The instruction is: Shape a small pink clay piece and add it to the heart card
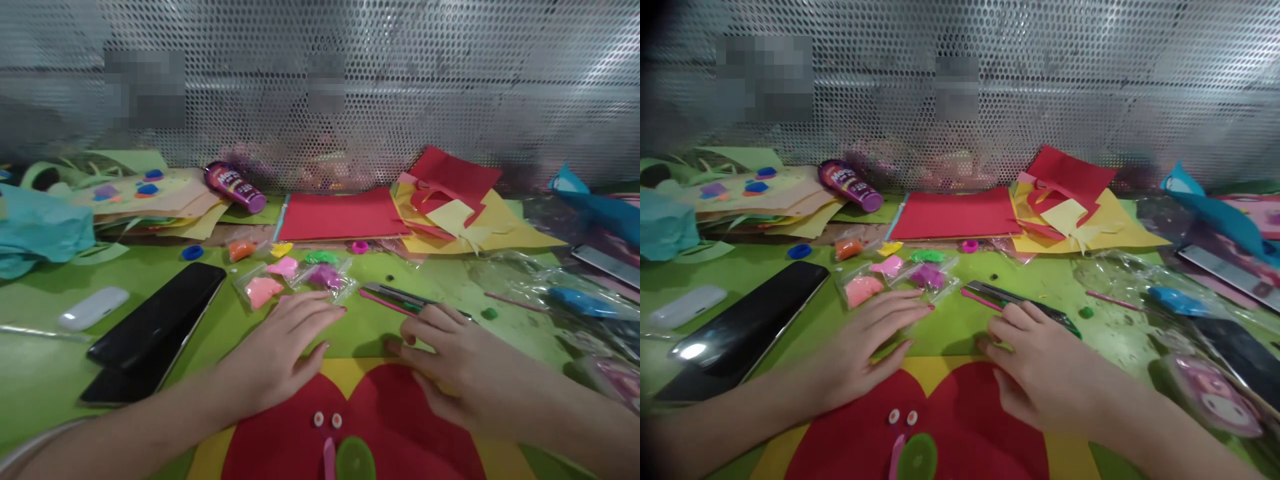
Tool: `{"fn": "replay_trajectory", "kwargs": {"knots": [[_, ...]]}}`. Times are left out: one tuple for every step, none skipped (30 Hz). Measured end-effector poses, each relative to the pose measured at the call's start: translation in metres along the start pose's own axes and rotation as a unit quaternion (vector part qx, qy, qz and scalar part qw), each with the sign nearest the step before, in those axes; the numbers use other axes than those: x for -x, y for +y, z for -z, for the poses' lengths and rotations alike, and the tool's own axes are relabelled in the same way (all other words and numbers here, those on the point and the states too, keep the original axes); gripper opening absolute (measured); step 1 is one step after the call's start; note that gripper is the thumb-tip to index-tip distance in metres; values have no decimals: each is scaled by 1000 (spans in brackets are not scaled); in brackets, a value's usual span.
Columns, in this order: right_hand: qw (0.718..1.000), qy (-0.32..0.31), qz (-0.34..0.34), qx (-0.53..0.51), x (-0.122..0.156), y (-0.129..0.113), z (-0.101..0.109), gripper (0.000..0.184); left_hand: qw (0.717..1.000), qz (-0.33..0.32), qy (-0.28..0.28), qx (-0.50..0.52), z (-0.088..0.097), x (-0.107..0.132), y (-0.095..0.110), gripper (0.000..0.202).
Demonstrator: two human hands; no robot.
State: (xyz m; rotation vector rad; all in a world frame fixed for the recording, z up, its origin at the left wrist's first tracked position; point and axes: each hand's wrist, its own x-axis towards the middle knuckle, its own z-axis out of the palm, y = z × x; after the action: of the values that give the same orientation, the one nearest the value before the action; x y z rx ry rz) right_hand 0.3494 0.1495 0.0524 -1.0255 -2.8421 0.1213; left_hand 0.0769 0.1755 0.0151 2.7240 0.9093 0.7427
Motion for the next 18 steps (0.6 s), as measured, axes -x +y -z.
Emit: {"fn": "replay_trajectory", "kwargs": {"knots": [[1000,0,-1,1,0,-1,0,24,1000,-1,-5,2,0,0,0,40],[1000,-1,-1,-1,1,-1,-1,24,1000,-2,-9,3,0,1,-1,40],[1000,-1,-2,-3,1,0,-1,25,1000,-2,-12,4,0,1,-1,40],[1000,5,-5,-10,1,0,-1,26,1000,-3,-12,5,-1,1,-1,40],[1000,14,-11,-20,1,1,-1,28,1000,-3,-11,5,-1,1,-2,40],[999,26,-18,-31,1,2,-1,30,1000,-3,-11,6,-1,1,-2,40],[998,36,-26,-41,1,2,-1,32,1000,-3,-10,7,-1,2,-3,40],[997,45,-34,-48,0,2,-1,34,1000,-3,-11,8,-1,2,-3,40],[997,49,-39,-51,-1,2,-2,34,1000,-3,-13,9,-1,2,-3,39],[997,47,-40,-49,-2,2,-3,34,1000,-3,-14,10,-1,3,-3,39],[997,43,-39,-42,-3,1,-4,33,1000,-3,-16,11,-2,3,-3,39],[998,41,-36,-34,-4,1,-5,32,1000,-3,-17,12,-2,3,-3,39],[998,40,-33,-25,-5,0,-7,32,1000,-2,-18,12,-2,3,-2,38],[999,40,-27,-15,-5,-1,-8,32,1000,-3,-18,12,-2,3,-2,38],[999,38,-23,-4,-5,-2,-10,32,1000,-3,-16,11,-2,3,-2,37],[999,36,-18,6,-5,-3,-11,31,1000,-5,-14,10,-2,3,-1,37],[999,34,-15,18,-5,-4,-11,31,1000,-6,-12,8,-2,3,-1,36],[999,32,-13,29,-4,-5,-12,31,1000,-7,-10,7,-2,3,0,37]]}}
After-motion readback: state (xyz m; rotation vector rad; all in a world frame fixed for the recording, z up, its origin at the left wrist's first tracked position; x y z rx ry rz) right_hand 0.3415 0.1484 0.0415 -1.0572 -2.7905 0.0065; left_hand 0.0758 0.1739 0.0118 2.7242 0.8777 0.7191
